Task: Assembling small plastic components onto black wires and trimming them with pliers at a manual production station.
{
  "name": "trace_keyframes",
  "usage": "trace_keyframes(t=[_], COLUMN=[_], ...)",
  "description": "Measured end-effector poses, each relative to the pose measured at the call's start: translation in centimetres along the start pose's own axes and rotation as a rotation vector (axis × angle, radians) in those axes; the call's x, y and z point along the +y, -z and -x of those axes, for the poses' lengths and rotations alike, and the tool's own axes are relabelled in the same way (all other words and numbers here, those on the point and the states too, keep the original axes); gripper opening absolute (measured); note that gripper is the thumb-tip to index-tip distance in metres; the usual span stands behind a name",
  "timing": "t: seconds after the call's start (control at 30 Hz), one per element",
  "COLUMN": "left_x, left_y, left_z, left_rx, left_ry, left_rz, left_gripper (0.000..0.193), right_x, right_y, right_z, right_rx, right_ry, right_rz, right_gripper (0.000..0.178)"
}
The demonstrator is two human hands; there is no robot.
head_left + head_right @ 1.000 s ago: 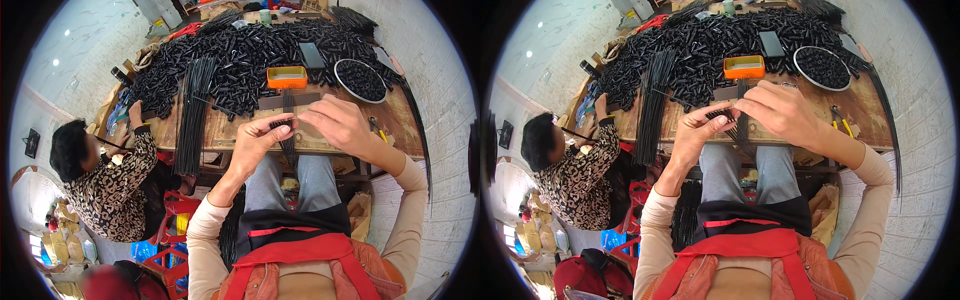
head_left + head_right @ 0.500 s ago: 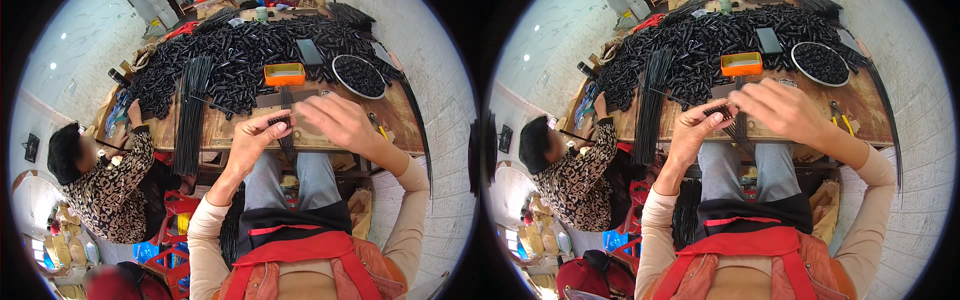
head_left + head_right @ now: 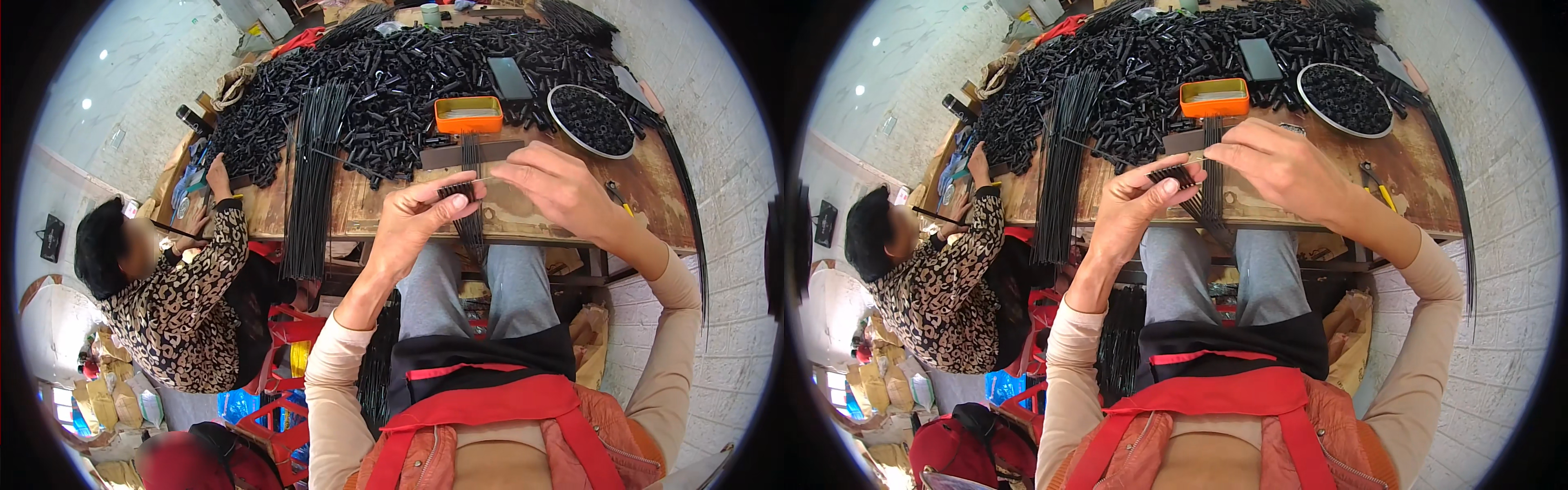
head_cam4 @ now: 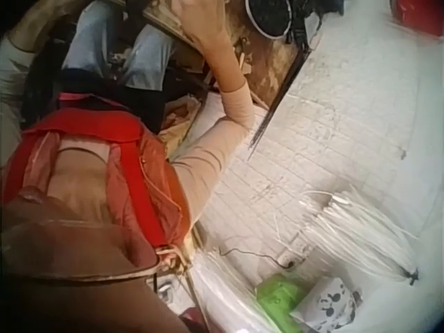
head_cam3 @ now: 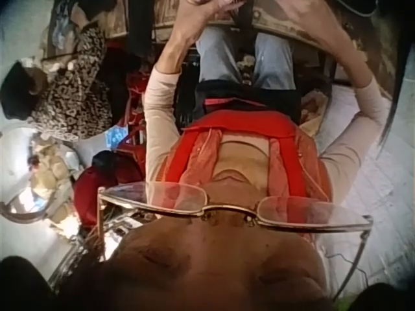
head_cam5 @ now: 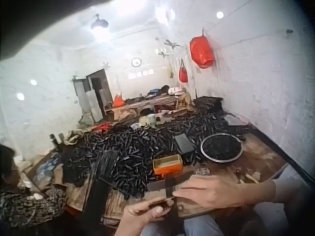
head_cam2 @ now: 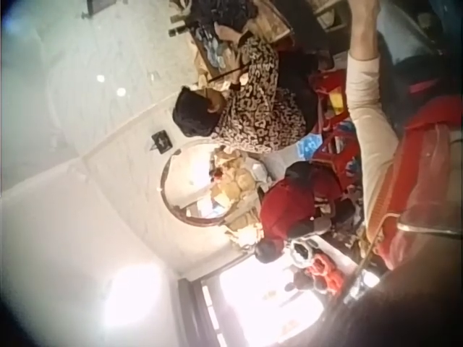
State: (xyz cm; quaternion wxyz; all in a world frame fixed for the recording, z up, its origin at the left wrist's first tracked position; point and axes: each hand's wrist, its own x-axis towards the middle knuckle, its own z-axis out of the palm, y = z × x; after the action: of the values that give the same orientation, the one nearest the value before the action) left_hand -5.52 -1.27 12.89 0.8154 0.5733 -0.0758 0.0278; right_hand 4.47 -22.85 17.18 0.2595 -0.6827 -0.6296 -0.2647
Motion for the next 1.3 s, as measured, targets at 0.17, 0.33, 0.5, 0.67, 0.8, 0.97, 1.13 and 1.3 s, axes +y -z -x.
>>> trace_keyframes(t=[0.17,0.33,0.5,0.67,0.8,0.97,1.13,1.3], left_x=[-0.1,-0.1,-0.1,0.0,0.2,0.1,0.3,-4.5], left_y=[0.1,0.0,0.1,0.2,0.3,0.7,0.0,2.9], left_z=[0.0,0.0,0.1,0.2,0.4,0.3,0.6,0.4], left_rx=[-0.002,0.027,0.019,0.007,0.004,0.004,0.025,-0.066], left_ry=[-0.027,-0.019,-0.011,-0.008,0.006,-0.016,-0.015,-0.170], left_rz=[0.035,0.024,0.011,0.015,0.031,0.040,-0.001,-1.230], left_gripper=[0.033,0.033,0.033,0.034,0.034,0.036,0.034,0.063], right_x=[-0.6,-0.4,-0.8,-0.1,0.4,0.1,-0.4,4.6], right_y=[0.5,1.0,1.4,0.4,0.3,0.1,-0.6,-0.9], right_z=[-0.9,-0.3,-0.7,-0.2,-0.7,-1.5,-2.8,-1.6], right_rx=[-0.002,0.004,0.045,0.035,0.054,0.029,0.109,0.063], right_ry=[0.081,0.094,0.135,0.065,0.101,0.127,0.109,-0.493], right_rz=[0.112,0.189,0.266,0.079,0.049,0.015,-0.057,-0.385], right_gripper=[0.033,0.035,0.037,0.037,0.036,0.034,0.031,0.018])
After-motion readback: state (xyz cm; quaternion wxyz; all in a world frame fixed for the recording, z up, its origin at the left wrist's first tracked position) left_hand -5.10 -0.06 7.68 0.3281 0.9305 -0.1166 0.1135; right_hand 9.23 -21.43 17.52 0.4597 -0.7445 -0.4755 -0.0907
